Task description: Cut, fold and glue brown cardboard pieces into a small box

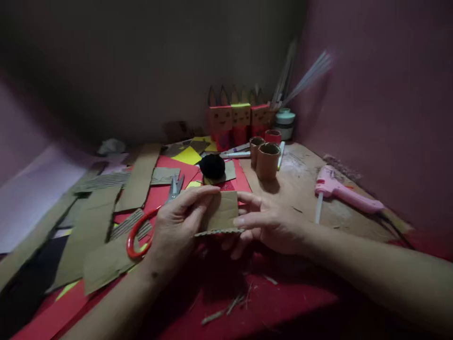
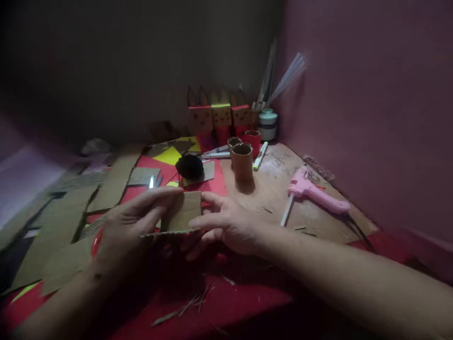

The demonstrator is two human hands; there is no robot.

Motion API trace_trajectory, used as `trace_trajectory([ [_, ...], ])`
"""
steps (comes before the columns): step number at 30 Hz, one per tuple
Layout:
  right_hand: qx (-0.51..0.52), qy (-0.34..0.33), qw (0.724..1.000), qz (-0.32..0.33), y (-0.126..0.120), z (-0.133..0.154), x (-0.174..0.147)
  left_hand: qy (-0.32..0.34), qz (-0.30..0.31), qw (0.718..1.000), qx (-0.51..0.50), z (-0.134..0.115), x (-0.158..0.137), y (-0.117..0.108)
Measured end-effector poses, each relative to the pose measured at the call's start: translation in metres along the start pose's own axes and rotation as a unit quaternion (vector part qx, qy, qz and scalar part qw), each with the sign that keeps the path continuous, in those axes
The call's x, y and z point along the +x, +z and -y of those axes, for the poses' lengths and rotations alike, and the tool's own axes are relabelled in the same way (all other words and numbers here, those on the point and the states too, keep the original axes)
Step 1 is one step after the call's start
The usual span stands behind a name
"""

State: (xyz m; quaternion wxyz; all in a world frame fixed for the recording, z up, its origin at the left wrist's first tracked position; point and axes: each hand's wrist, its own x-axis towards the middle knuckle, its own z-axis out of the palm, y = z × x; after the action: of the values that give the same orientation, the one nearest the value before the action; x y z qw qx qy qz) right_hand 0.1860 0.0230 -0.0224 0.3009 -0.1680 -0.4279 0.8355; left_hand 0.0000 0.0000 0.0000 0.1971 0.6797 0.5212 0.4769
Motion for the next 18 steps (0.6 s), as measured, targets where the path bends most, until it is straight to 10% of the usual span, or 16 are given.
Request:
trace_trajectory([
  [6, -0.007, -0.036, 0.998, -0.046, -0.005, -0.007, 0.004, -0.002, 0.014, 1.0, 0.026, 0.001, -0.002, 0.002],
  [18, -0.028, -0.076, 0.994, -0.072, -0.004, -0.002, 0.006, -0.064, 0.263, 0.963, 0.007, 0.011, 0.007, -0.019],
])
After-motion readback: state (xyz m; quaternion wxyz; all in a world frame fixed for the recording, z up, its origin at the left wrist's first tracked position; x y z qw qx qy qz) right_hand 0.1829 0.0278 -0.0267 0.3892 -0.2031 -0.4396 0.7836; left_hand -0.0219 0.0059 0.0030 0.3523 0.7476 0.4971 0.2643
